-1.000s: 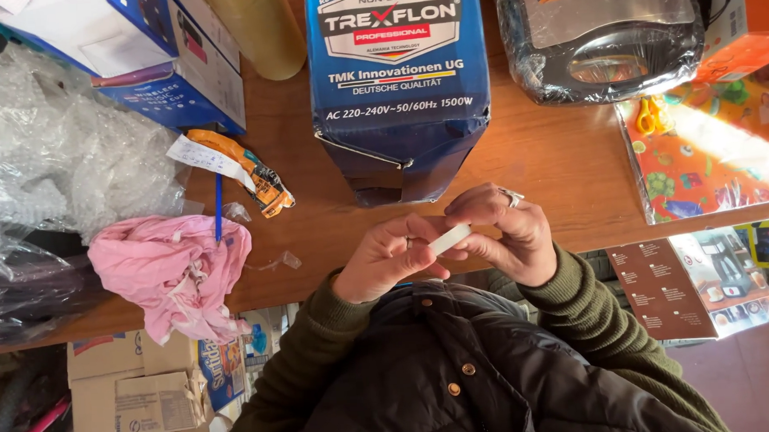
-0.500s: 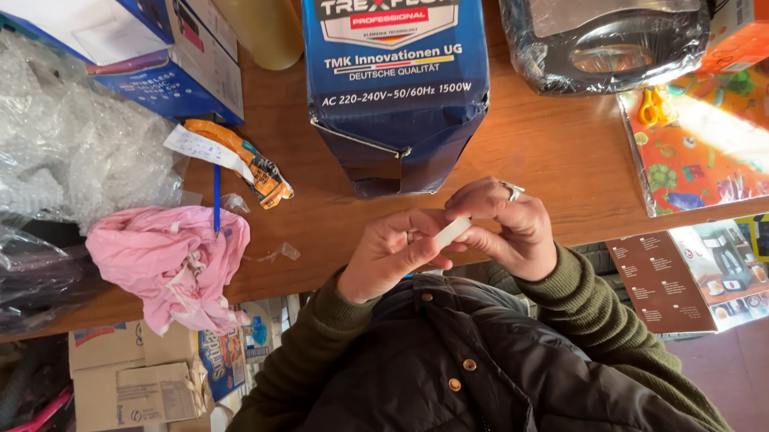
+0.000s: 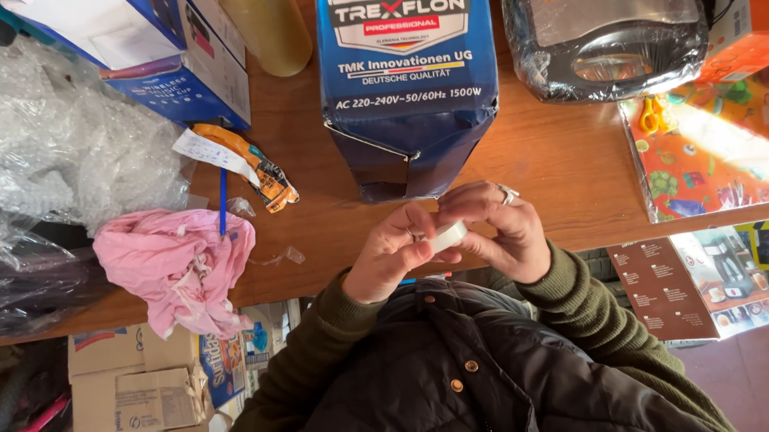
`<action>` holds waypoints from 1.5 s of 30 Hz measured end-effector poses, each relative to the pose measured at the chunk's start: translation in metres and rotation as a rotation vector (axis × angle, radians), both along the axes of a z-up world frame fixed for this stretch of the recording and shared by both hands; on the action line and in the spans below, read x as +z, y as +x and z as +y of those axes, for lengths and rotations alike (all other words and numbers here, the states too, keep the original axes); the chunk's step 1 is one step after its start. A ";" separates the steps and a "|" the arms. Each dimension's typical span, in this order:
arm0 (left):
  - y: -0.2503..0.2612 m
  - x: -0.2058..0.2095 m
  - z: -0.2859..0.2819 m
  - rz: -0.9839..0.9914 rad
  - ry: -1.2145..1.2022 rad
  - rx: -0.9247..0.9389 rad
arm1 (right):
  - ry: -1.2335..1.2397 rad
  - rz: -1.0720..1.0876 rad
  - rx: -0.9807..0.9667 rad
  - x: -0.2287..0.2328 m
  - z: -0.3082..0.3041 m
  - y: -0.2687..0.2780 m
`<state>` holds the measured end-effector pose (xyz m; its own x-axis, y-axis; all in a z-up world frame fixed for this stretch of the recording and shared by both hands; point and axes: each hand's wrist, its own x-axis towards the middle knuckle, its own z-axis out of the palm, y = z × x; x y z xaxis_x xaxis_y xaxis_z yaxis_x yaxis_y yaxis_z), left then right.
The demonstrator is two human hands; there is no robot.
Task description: The person is putting an appliance into a box and sealing it with tape.
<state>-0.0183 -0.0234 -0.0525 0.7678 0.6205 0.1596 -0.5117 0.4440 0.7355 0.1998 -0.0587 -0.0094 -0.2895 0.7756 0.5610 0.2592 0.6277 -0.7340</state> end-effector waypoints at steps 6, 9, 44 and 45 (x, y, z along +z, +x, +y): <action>-0.005 -0.013 0.003 0.042 0.025 0.025 | 0.042 -0.058 -0.035 0.011 -0.001 -0.008; -0.004 -0.013 0.006 0.059 0.026 0.045 | 0.138 -0.197 -0.093 0.022 0.001 -0.010; -0.001 0.003 0.019 0.065 -0.007 0.038 | 0.324 -0.218 -0.265 0.012 0.011 -0.019; -0.006 0.000 0.017 0.063 -0.006 0.063 | 0.328 -0.215 -0.239 0.012 0.014 -0.026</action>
